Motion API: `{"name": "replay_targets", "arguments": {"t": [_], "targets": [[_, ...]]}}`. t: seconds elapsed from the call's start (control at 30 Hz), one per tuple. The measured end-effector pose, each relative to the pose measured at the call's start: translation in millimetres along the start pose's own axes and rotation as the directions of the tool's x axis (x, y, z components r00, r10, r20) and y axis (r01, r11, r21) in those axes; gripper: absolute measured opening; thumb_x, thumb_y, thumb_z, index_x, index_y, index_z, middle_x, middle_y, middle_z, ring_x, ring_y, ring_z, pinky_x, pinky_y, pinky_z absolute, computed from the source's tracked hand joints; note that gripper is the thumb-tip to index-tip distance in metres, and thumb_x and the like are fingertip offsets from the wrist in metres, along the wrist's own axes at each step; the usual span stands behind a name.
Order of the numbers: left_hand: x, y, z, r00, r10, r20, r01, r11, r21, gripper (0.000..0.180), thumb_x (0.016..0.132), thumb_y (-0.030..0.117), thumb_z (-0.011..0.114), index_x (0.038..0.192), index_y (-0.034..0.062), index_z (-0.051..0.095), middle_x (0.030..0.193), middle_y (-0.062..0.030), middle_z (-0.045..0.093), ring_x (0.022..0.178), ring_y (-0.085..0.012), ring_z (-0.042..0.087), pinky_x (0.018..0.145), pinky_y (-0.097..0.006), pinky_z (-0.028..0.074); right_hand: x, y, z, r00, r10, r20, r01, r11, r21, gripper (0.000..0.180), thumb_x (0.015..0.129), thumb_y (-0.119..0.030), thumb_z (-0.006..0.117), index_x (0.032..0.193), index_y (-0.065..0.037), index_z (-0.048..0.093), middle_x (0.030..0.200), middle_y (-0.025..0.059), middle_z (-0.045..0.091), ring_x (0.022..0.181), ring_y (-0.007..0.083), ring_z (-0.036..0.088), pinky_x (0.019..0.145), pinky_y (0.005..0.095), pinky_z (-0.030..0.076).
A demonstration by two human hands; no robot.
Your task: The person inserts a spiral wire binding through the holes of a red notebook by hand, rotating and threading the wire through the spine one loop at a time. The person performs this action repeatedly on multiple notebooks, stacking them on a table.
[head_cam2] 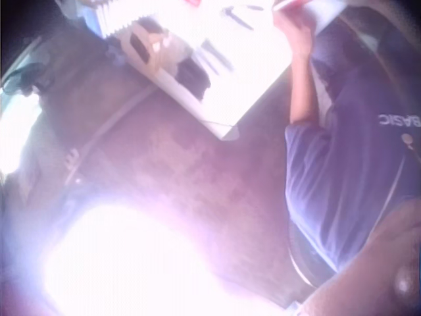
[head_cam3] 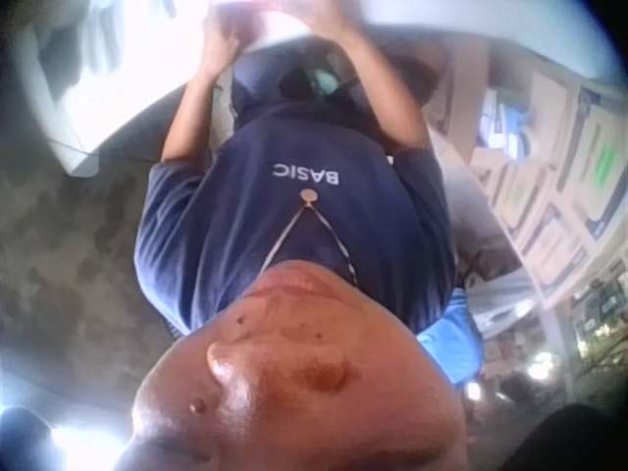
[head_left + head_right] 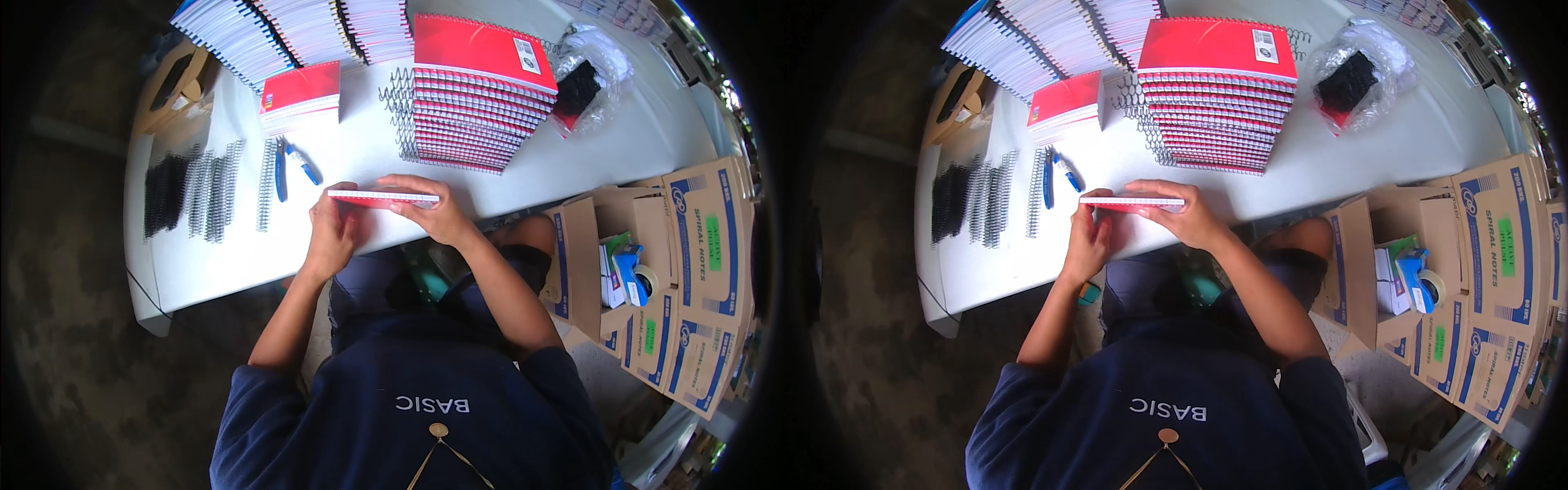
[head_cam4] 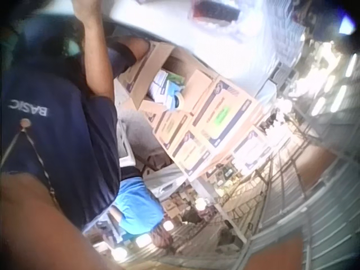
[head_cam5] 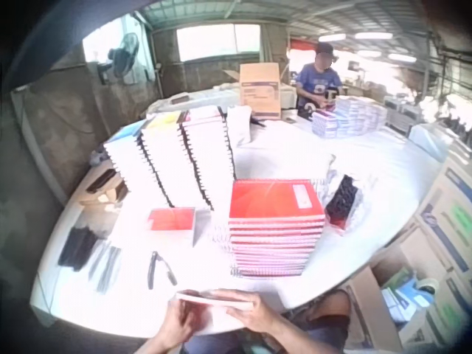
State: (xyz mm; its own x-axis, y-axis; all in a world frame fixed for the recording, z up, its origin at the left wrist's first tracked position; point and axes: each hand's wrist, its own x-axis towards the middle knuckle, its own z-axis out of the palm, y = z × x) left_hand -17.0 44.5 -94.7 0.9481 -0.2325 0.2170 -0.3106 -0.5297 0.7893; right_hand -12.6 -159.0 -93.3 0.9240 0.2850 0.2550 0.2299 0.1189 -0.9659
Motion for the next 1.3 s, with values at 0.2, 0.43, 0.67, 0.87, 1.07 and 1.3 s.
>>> {"name": "replay_targets", "arguments": {"t": [0.2, 0.43, 0.67, 0.87, 1.07, 1.3], "targets": [[60.5, -51.5, -76.7, 0.910, 0.042, -0.413, 0.300, 0.620, 0.725, 0.026, 0.081, 0.024, 0.060, 0.100, 0.0080, 0.062, 0.098, -0.0120, 0.059, 0.097, -0.0315, 0.054, 0.084, -0.042, 0.039, 0.5, 15.6, -6.9, 0.996, 0.089, -0.003, -0.089, 0.995, 0.037, 0.028, 0.083, 0.001, 0.059, 0.111, -0.002, 0.062, 0.101, 0.0070, 0.066, 0.090, 0.0085, 0.057, 0.082, 0.0245, 0.047], [69.6, -57.2, -117.3, 0.861, -0.213, -0.463, 0.486, 0.614, 0.622, 0.028, 0.080, 0.040, 0.062, 0.092, 0.0147, 0.068, 0.091, -0.0074, 0.067, 0.081, -0.0291, 0.063, 0.070, -0.039, 0.047, 1.3, 10.9, -12.1, 0.997, 0.046, -0.056, -0.043, 0.998, 0.050, 0.028, 0.084, -0.003, 0.060, 0.112, -0.001, 0.061, 0.106, 0.0071, 0.065, 0.095, 0.0106, 0.057, 0.086, 0.0251, 0.046], [56.5, -24.8, -119.2, 0.960, -0.027, -0.279, 0.149, 0.894, 0.423, 0.028, 0.091, 0.017, 0.042, 0.111, 0.0026, 0.055, 0.098, -0.0205, 0.062, 0.090, -0.0323, 0.061, 0.078, -0.040, 0.046, 0.1, 13.3, -12.4, 0.995, 0.073, -0.063, -0.069, 0.996, 0.063, 0.029, 0.085, -0.006, 0.060, 0.113, -0.002, 0.061, 0.107, 0.0069, 0.064, 0.095, 0.0105, 0.057, 0.087, 0.0254, 0.045], [35.6, 7.5, -63.0, 0.935, -0.215, 0.283, 0.253, 0.962, -0.104, 0.036, 0.095, 0.033, 0.047, 0.080, 0.0010, 0.053, 0.067, -0.0019, 0.047, 0.063, -0.0094, 0.041, 0.060, -0.024, 0.037, 0.1, 10.0, -9.6, 0.996, 0.065, -0.069, -0.063, 0.998, 0.030, 0.029, 0.085, -0.006, 0.060, 0.114, -0.002, 0.061, 0.107, 0.0072, 0.064, 0.094, 0.0103, 0.057, 0.086, 0.0249, 0.046], [47.1, 10.9, -57.3, 0.894, -0.359, 0.270, 0.394, 0.915, -0.086, 0.046, 0.096, 0.040, 0.042, 0.074, 0.0010, 0.054, 0.054, -0.0001, 0.043, 0.048, -0.0087, 0.039, 0.047, -0.024, 0.033, 0.4, 11.0, -10.5, 0.998, 0.030, -0.061, -0.031, 0.999, -0.008, 0.027, 0.086, -0.006, 0.059, 0.112, -0.003, 0.062, 0.104, 0.0072, 0.066, 0.092, 0.0101, 0.058, 0.084, 0.0245, 0.046], [72.3, 12.2, -71.7, 0.645, -0.568, 0.512, 0.720, 0.676, -0.157, 0.043, 0.090, 0.045, 0.051, 0.069, 0.0076, 0.053, 0.047, 0.0042, 0.036, 0.038, -0.0044, 0.029, 0.035, -0.020, 0.021, -0.8, 13.1, -10.5, 0.998, -0.030, -0.046, 0.026, 0.997, -0.078, 0.027, 0.084, -0.003, 0.058, 0.111, -0.004, 0.062, 0.103, 0.0083, 0.067, 0.090, 0.0102, 0.060, 0.083, 0.0240, 0.046]]}}
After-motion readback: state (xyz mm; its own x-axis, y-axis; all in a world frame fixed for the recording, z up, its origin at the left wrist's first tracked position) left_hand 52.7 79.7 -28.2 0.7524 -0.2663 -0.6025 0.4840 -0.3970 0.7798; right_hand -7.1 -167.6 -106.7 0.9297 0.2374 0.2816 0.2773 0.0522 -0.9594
